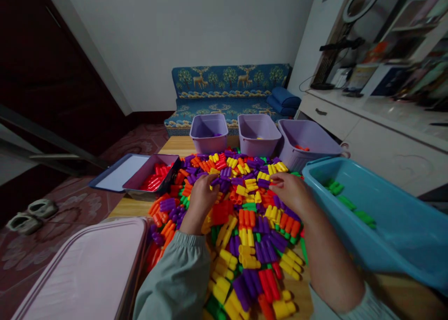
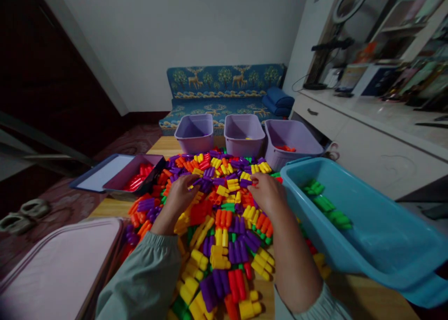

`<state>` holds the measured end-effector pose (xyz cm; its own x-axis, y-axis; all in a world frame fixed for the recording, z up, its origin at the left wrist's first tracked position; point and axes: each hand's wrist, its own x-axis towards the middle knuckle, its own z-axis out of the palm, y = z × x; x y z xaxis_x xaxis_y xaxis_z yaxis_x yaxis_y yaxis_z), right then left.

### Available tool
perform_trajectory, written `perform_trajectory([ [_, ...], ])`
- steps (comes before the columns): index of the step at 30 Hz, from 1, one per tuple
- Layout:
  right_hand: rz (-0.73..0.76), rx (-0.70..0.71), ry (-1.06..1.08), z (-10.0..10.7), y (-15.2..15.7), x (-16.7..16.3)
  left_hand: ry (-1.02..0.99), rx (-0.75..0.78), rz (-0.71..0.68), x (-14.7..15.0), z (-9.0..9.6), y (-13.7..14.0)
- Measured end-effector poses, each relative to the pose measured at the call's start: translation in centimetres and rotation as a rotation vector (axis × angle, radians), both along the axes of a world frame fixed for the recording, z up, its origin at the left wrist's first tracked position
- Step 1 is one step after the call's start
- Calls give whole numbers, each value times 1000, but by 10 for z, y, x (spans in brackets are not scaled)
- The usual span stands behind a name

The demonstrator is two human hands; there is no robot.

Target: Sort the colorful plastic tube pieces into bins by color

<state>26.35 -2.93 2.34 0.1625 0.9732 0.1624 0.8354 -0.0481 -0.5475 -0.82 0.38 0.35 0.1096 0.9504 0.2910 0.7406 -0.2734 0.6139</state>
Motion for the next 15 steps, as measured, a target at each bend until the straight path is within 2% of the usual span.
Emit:
perform_trajectory([
  [2, -39, -53, -80, -3, -1, 6, 96, -63, 24, -2, -8, 1],
  [4, -34, -72, -119, -7, -1, 4, 141, -63, -8, 2, -13, 0],
  [9, 120, -50, -205, -14, 2, -22, 209, 5, -41, 16, -17, -8],
  [15, 119, -61, -252, -18, 1, -39, 179, -24, -59, 18, -18, -7],
])
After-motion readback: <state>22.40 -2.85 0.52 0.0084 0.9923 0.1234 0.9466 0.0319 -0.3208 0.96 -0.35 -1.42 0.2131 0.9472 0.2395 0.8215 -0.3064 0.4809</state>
